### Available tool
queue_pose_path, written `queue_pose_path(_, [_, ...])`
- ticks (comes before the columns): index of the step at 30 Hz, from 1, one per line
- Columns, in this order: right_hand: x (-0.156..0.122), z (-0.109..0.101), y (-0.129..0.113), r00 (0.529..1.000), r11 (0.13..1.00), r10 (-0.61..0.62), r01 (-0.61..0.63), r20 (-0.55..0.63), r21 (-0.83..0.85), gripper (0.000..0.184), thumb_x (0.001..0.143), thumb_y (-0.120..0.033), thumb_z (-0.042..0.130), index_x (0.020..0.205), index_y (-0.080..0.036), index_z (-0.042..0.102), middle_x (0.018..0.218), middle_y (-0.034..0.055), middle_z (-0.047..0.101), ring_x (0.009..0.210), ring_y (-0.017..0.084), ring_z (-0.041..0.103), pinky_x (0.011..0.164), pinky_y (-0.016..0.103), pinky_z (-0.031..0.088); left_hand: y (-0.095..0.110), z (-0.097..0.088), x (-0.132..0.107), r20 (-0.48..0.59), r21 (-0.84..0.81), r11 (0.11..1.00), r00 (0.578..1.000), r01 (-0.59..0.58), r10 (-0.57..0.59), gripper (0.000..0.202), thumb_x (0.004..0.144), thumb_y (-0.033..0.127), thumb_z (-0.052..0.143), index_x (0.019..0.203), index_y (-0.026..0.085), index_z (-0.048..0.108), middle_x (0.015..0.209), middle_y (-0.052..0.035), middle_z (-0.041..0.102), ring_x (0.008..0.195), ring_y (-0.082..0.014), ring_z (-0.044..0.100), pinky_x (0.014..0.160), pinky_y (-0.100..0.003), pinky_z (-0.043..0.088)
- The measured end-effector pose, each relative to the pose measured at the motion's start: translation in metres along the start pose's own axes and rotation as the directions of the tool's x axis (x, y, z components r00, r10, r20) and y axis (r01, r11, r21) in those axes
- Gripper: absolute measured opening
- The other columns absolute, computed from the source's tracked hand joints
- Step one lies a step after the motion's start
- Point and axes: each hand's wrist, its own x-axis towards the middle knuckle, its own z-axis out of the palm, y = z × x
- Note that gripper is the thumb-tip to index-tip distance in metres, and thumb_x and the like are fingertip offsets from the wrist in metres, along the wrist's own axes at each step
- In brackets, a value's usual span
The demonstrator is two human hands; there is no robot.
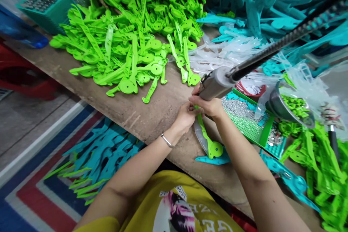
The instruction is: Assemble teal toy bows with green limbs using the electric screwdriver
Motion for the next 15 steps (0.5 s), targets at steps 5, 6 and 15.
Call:
queue_pose_path(5, [0.005,0.002,0.006,0.994,0.996,-0.061,0.066,0.087,-0.051,0.023,0.068,-0.037,0.074,0.063,-0.021,0.058,0.058,-0.0029,0.057,0.056,0.013,0.053,0.061,0.032,0.051,0.002,0.001,-0.002,-0.032,0.036,0.999,0.999,-0.022,0.023,0.023,0.064,0.012,0.074,0.084,0.016,0.063,0.067,0.0015,0.068,0.058,-0.0132,0.062,0.06,-0.026,0.05])
queue_pose_path(6, [0.004,0.004,0.007,0.996,0.996,-0.071,0.073,0.05,-0.054,0.025,0.069,-0.04,0.075,0.065,-0.022,0.058,0.059,-0.0027,0.057,0.056,0.013,0.053,0.06,0.032,0.051,0.003,0.001,-0.003,-0.037,0.048,0.999,0.999,-0.018,0.019,0.022,0.064,0.013,0.076,0.081,0.016,0.061,0.065,0.0021,0.067,0.057,-0.0124,0.061,0.059,-0.025,0.049])
queue_pose_path(15, [-0.049,-0.023,-0.027,0.902,0.998,0.014,0.011,-0.432,0.055,0.037,0.072,-0.05,0.081,0.094,-0.024,0.065,0.065,-0.0054,0.056,0.053,0.011,0.056,0.053,0.028,0.049,0.005,-0.003,-0.007,-0.015,0.192,0.981,0.999,0.038,-0.035,0.033,0.07,0.019,0.082,0.091,0.017,0.057,0.069,0.0041,0.066,0.059,-0.0135,0.065,0.063,-0.024,0.05])
